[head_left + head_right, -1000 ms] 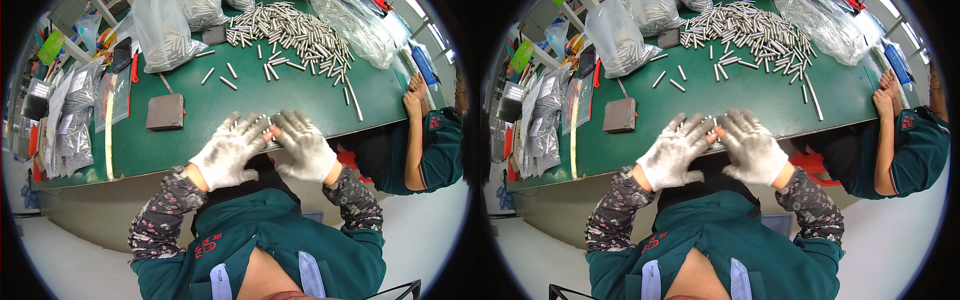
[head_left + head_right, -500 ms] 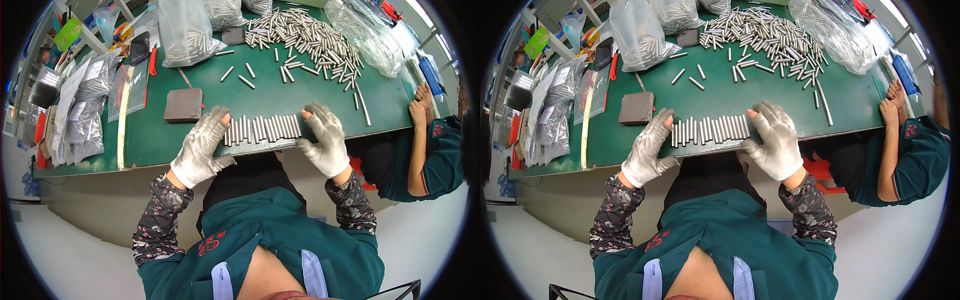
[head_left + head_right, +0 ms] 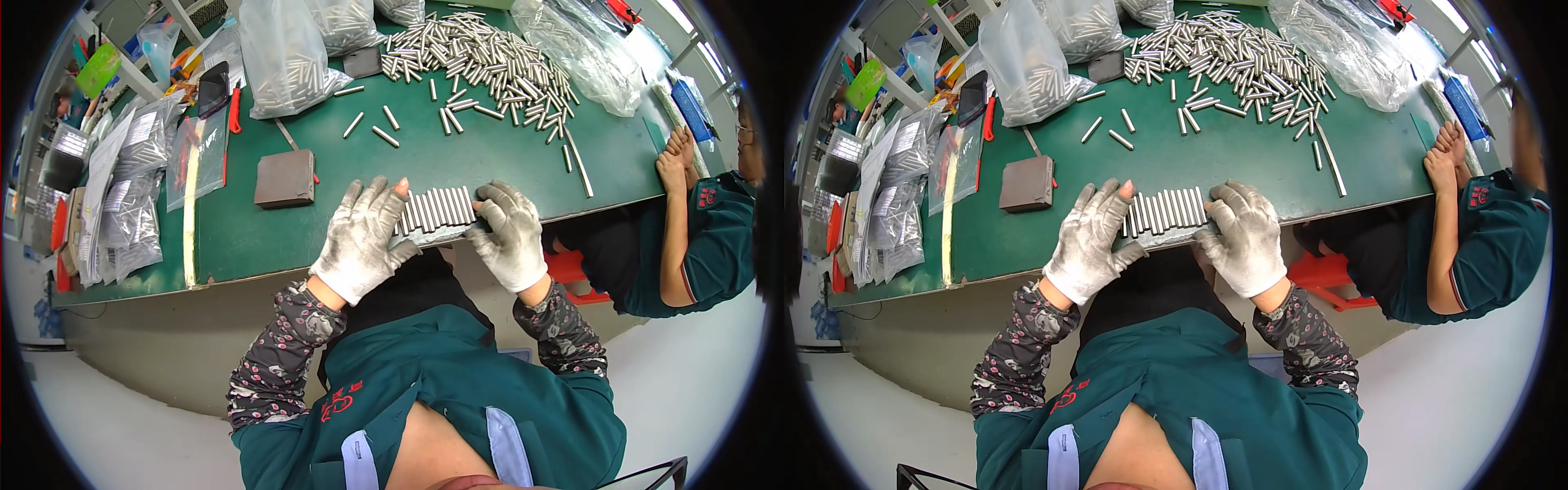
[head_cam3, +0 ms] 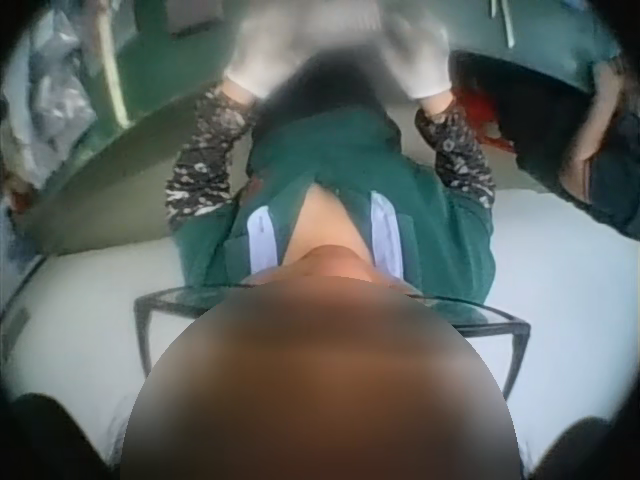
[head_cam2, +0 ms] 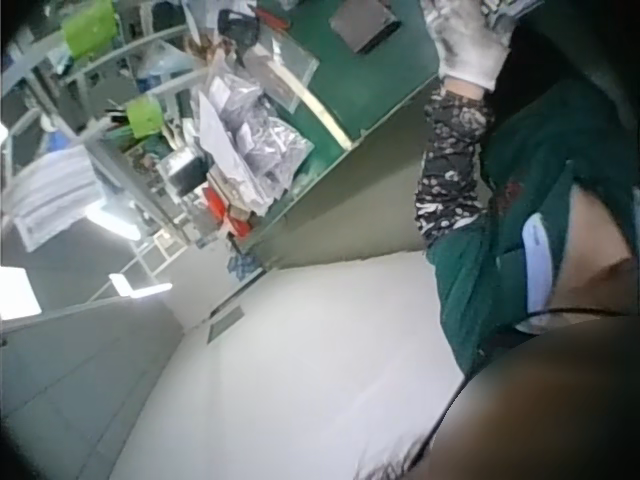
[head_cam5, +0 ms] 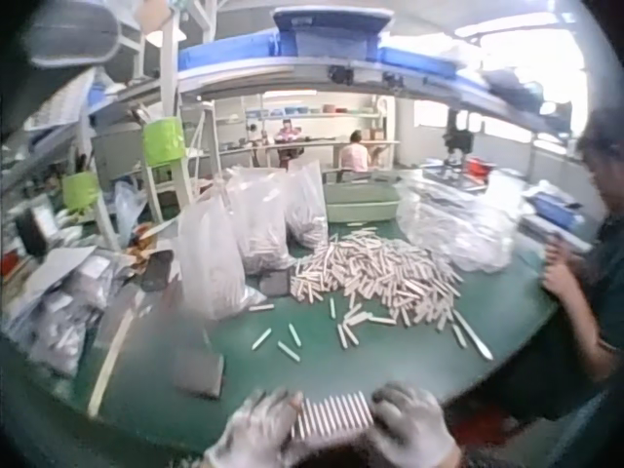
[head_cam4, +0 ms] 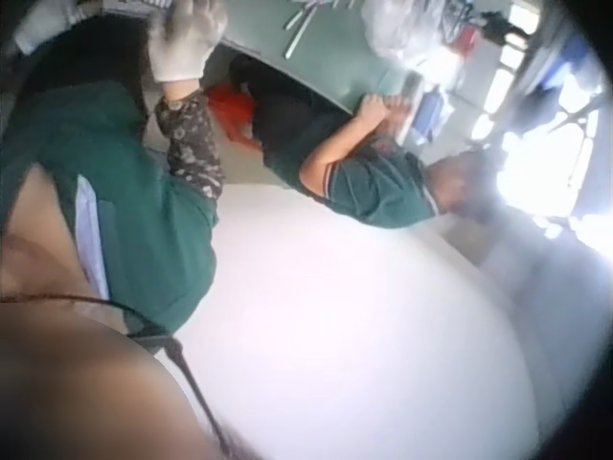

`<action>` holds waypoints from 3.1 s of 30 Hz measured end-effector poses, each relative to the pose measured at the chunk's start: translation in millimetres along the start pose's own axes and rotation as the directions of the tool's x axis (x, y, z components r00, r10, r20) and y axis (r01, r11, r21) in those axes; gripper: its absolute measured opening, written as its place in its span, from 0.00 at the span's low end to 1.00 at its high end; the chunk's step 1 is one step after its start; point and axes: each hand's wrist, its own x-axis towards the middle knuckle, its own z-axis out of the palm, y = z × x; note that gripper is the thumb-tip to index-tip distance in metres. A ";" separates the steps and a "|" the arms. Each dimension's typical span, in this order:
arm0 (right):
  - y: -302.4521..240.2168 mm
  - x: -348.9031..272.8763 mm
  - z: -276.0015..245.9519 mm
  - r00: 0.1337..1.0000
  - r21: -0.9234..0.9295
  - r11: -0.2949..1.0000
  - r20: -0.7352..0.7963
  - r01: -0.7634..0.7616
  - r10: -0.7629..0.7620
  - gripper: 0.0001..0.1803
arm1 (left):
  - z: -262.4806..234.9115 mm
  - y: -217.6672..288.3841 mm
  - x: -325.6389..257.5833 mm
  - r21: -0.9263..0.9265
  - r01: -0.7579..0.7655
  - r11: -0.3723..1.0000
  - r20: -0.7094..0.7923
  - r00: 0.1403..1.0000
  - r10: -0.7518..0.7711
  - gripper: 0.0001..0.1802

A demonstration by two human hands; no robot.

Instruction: Inspecting, aligning, and bundling small metal cylindrical pins on a workbench.

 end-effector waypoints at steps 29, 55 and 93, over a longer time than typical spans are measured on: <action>-18.4 51.2 45.7 0.997 0.419 0.905 0.055 -0.080 0.063 0.18 | -23.9 -20.2 -7.2 -0.021 0.175 0.984 0.024 0.984 -0.174 0.26; -47.4 52.6 56.0 0.980 0.360 0.928 0.131 0.094 -0.150 0.07 | 8.1 29.8 -62.6 -0.755 0.636 -0.161 0.653 0.708 -0.269 0.24; -43.8 44.9 21.3 0.960 0.700 0.658 0.206 -0.279 0.188 0.21 | 21.0 -3.9 19.1 -0.875 0.314 0.369 0.109 0.870 -0.481 0.24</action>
